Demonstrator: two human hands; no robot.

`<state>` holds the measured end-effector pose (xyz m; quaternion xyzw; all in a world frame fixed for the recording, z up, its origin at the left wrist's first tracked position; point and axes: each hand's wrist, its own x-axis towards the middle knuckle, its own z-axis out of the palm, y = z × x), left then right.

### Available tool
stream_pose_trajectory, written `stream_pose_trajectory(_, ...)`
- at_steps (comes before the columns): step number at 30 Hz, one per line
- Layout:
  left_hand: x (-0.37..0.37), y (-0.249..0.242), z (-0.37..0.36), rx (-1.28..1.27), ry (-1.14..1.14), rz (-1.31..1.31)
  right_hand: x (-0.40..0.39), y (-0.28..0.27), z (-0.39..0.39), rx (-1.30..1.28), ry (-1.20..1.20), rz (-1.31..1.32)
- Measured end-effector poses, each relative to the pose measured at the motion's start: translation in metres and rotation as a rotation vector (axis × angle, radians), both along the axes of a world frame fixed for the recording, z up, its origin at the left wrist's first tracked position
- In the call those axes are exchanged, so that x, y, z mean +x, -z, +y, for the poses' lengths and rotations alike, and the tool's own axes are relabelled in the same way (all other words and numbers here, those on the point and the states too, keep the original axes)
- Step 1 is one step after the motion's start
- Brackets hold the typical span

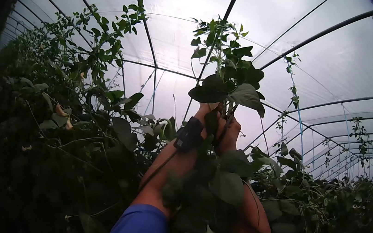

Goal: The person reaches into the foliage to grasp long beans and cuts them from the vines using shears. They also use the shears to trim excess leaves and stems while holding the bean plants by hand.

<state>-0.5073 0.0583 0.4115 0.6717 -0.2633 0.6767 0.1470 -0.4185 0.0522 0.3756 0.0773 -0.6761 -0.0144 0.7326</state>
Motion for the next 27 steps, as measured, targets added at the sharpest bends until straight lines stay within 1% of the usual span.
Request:
stream_pose_trajectory(1, 0.0, -0.003, 0.0, 0.012, -0.006, -0.006, 0.0, 0.002, -0.009, 0.0, -0.066, -0.034)
stream_pose_trajectory(2, -0.001, -0.002, 0.001, 0.022, -0.034, -0.014, -0.003, 0.0, -0.006, -0.01, -0.068, -0.036)
stream_pose_trajectory(4, -0.01, -0.006, 0.003, 0.045, -0.115, -0.031, -0.006, -0.008, 0.004, 0.094, 0.139, -0.034)
stream_pose_trajectory(5, -0.019, -0.007, 0.002, 0.077, -0.191, -0.037, -0.011, -0.01, 0.007, 0.029, 0.092, -0.051)
stream_pose_trajectory(6, -0.027, -0.01, 0.002, 0.106, -0.265, -0.045, -0.015, -0.011, 0.01, 0.038, 0.085, -0.05)
stream_pose_trajectory(8, -0.053, -0.015, 0.001, 0.205, -0.505, -0.053, -0.027, -0.011, 0.01, -0.091, 0.213, -0.071)
stream_pose_trajectory(10, -0.075, -0.017, 0.004, 0.288, -0.721, -0.052, -0.035, -0.009, 0.016, -0.043, 0.167, -0.092)
stream_pose_trajectory(12, -0.093, -0.017, 0.011, 0.358, -0.906, -0.046, -0.043, 0.002, 0.002, 0.017, 0.245, -0.149)
stream_pose_trajectory(13, -0.1, -0.019, 0.015, 0.383, -0.974, -0.047, -0.045, 0.013, -0.014, -0.242, 0.109, -0.233)
stream_pose_trajectory(14, -0.105, -0.024, 0.021, 0.394, -1.027, -0.05, -0.046, 0.015, -0.011, -0.276, 0.23, -0.179)
stream_pose_trajectory(16, -0.116, -0.041, 0.038, 0.401, -1.067, -0.054, -0.041, 0.016, -0.018, 0.102, 0.314, -0.182)
stream_pose_trajectory(17, -0.113, -0.058, 0.054, 0.191, -0.843, -0.013, -0.034, 0.012, -0.005, -0.076, 0.043, -0.191)
stream_pose_trajectory(18, -0.108, -0.059, 0.039, -0.013, -0.612, 0.028, -0.027, 0.007, 0.002, -0.251, -0.226, -0.195)
stream_pose_trajectory(19, -0.104, -0.058, 0.024, -0.581, -0.367, 0.1, -0.019, 0.002, 0.006, -0.199, -0.093, -0.072)
stream_pose_trajectory(20, -0.105, -0.06, 0.03, -0.58, -0.364, 0.102, -0.014, -0.001, 0.006, -0.146, 0.04, 0.05)
stream_pose_trajectory(22, -0.105, -0.065, 0.048, -0.579, -0.177, 0.113, -0.003, 0.007, -0.005, -0.153, 0.238, 0.149)
stream_pose_trajectory(23, -0.098, -0.062, 0.049, -0.506, -0.191, 0.061, 0.002, 0.013, -0.011, -0.129, 0.396, 0.186)
stream_pose_trajectory(24, -0.093, -0.06, 0.048, -0.506, -0.182, 0.058, 0.01, 0.01, -0.004, -0.057, 0.573, 0.191)
stream_pose_trajectory(26, -0.087, -0.056, 0.049, -0.664, -0.009, 0.15, 0.021, 0.018, -0.008, 0.012, 0.813, 0.15)
stream_pose_trajectory(27, -0.086, -0.052, 0.051, -0.615, -0.029, 0.13, 0.023, 0.024, -0.015, 0.005, 0.82, 0.143)
